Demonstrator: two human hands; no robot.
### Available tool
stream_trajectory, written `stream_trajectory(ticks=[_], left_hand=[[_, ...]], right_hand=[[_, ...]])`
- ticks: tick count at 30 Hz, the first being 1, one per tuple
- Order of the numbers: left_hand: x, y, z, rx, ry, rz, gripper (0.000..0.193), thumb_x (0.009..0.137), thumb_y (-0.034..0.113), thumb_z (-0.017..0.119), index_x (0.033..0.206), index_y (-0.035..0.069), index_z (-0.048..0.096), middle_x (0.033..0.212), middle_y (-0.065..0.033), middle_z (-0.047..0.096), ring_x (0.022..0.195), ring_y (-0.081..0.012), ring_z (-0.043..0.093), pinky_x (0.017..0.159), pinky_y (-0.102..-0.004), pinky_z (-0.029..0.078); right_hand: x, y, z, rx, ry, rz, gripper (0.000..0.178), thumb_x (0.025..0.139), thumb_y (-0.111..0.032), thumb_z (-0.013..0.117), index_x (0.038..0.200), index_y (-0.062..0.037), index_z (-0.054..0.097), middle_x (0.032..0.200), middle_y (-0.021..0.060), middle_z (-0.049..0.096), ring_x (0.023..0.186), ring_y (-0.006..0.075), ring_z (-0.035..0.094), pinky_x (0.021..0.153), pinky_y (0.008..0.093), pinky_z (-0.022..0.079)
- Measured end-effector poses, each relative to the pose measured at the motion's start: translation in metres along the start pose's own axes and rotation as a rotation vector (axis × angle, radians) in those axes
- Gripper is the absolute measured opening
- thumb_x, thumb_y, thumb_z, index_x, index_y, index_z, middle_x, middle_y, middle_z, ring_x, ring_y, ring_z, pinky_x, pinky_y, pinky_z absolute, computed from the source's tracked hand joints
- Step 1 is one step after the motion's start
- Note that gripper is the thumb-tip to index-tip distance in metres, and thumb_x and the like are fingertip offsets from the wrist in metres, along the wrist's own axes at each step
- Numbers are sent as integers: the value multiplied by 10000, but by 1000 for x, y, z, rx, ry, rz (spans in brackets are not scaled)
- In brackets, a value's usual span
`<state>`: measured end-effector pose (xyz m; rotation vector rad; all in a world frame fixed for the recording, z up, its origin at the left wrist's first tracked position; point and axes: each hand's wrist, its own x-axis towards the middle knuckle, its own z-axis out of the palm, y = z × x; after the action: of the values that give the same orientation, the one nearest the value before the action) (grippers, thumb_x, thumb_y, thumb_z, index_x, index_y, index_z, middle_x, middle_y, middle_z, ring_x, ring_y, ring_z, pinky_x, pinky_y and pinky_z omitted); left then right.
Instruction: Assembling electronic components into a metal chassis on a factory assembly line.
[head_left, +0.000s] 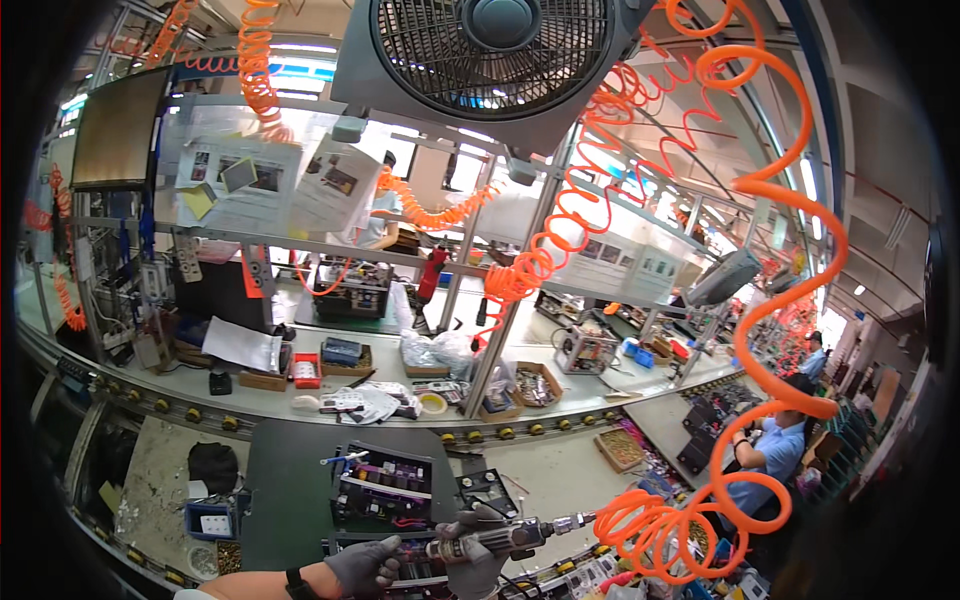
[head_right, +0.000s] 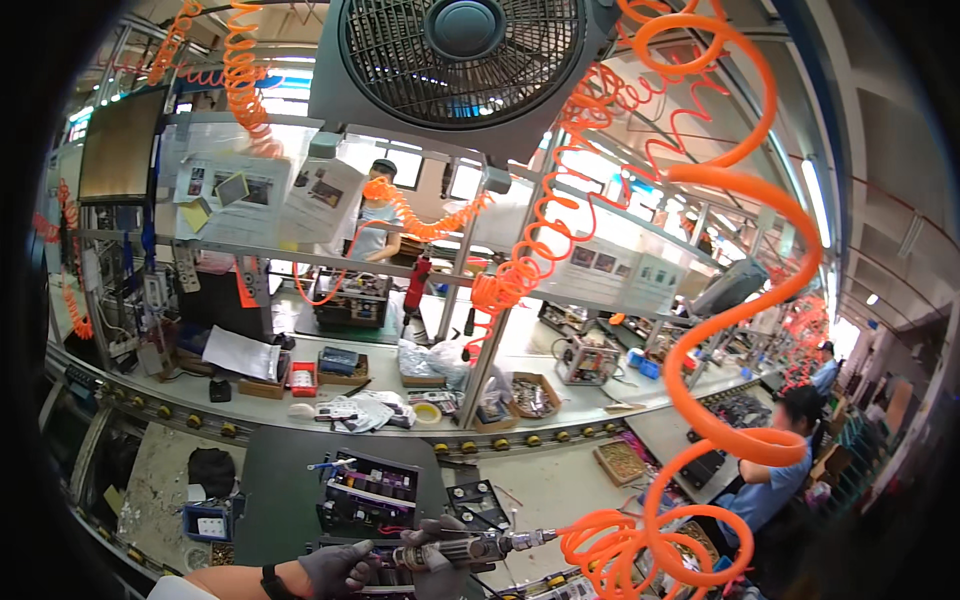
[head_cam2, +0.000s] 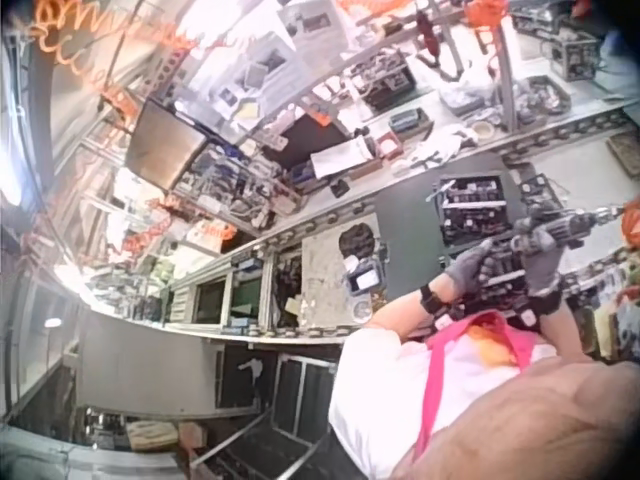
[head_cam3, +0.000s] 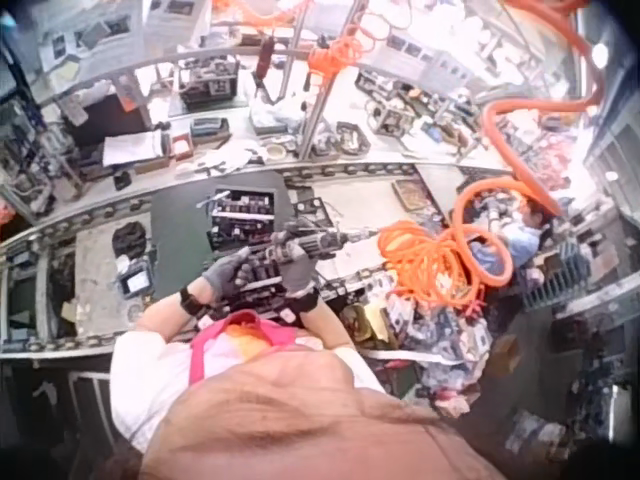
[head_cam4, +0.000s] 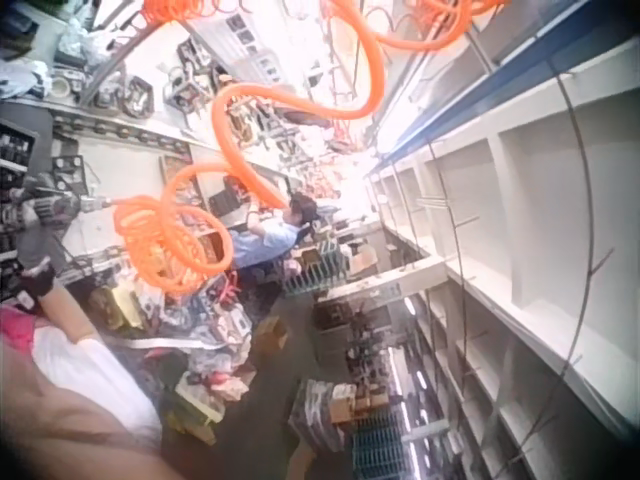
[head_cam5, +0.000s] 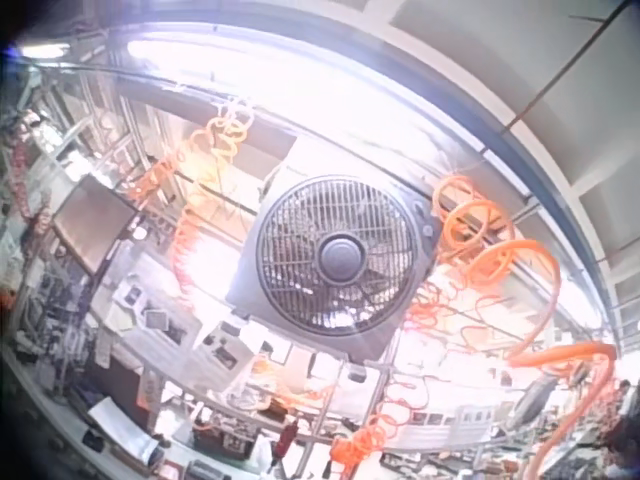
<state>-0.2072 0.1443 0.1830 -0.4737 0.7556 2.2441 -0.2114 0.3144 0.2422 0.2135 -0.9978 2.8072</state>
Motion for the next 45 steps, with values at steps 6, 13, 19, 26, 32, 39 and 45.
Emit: stream_trajectory(ticks=[6, 13, 19, 26, 32, 39, 45], left_hand=[[5, 15, 10, 21, 67, 55, 244, 975, 301, 488, 979, 59, 516, 686, 11, 451, 551, -87, 377, 496, -219, 370], [5, 24, 43, 50, 97, 202, 264, 956, 354, 529, 906, 97, 563, 640, 23, 440, 537, -85, 379, 477, -242, 349], [-17, 48, 89, 351, 151, 421, 437, 959, 462, 447, 1095, 75, 599, 510, 58, 308, 419, -80, 296, 378, -275, 268], [15, 17, 174, 1684, -482, 1020, 510, 874, 221, 624, 1352, 160, 456, 682, -79, 604, 599, -206, 606, 556, -311, 475], [61, -35, 185, 2169, -641, 852, 563, 915, 263, 522, 1440, 210, 326, 489, -78, 423, 413, -261, 460, 405, -369, 356], [77, -43, 191, 2266, -742, 741, 644, 936, 239, 484, 1496, 252, 166, 482, -74, 385, 397, -233, 441, 394, -352, 343], [65, -46, 189, 2168, -790, 446, 653, 934, 232, 489, 1495, 252, 157, 633, -145, 520, 550, -300, 546, 542, -387, 447]], right_hand=[[19, -5, 15, 100, -59, 21, 336, 784, 30, 466, 1099, -65, 532, 782, 93, 568, 565, 133, 460, 531, 305, 446], [55, 1, -4, 153, -145, -82, 484, 703, -54, 578, 1180, -92, 502, 934, 116, 592, 765, 218, 611, 685, 424, 562], [122, -43, 15, 284, -152, -12, 256, 849, -92, 484, 1102, -109, 515, 880, 90, 569, 749, 209, 578, 591, 363, 505], [214, -73, -16, 31, -11, -477, 361, 792, 15, 524, 1150, -20, 509, 914, 101, 591, 709, 196, 624, 522, 311, 502], [209, -81, -38, 119, -165, -327, 371, 767, 30, 530, 1133, -20, 500, 938, 99, 594, 719, 200, 619, 549, 319, 526], [202, -80, -44, -65, 38, -567, 421, 749, 43, 527, 1164, -5, 476, 941, 92, 578, 784, 196, 614, 730, 359, 556], [191, -74, -41, -109, -17, -530, 430, 759, 42, 531, 1182, -3, 468, 921, 94, 587, 770, 193, 619, 713, 350, 554]])
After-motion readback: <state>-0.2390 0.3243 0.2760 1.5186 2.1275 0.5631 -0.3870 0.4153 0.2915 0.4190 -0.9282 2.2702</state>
